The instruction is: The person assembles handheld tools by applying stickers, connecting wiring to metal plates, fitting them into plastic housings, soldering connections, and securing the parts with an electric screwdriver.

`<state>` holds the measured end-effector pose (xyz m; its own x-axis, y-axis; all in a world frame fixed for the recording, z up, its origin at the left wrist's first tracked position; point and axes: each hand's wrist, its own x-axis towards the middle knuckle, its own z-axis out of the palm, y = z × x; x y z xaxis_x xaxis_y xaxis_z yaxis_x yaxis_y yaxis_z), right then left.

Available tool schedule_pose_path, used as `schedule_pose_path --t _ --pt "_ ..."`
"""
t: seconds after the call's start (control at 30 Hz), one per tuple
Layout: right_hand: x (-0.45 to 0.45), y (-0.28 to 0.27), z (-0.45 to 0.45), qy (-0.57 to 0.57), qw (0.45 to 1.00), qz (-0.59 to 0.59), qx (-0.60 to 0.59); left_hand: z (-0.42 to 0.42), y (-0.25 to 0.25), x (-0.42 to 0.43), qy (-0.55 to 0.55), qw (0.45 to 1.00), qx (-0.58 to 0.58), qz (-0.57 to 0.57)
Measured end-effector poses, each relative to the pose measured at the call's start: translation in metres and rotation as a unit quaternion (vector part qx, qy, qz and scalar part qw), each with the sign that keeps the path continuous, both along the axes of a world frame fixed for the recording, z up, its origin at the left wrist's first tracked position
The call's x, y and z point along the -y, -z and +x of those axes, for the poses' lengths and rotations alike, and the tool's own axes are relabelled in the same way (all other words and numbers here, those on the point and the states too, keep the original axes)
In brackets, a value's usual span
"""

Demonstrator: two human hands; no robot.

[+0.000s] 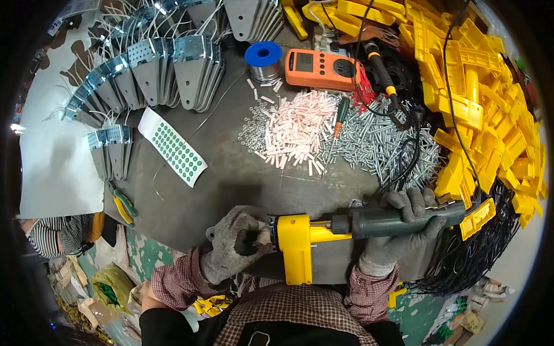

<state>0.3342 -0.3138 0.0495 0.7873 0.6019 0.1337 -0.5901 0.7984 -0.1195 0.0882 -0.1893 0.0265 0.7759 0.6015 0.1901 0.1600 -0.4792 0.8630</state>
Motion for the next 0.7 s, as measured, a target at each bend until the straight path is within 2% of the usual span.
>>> schedule_pose_path --t 0.43,0.53,0.7 --pt "0.0019 0.0011 0.0017 0.038 0.999 -0.009 0.010 0.0004 0.0064 -0.0027 0.050 0.996 0.014 0.067" --pt "0.0018 0.0037 0.0010 0.039 0.999 -0.019 0.011 0.0056 0.0030 -0.0049 0.035 0.996 0.070 0.030" --pt "0.0013 0.0018 0.0000 0.034 0.999 -0.024 0.017 0.0041 0.0031 -0.0087 0.052 0.996 0.063 0.029"
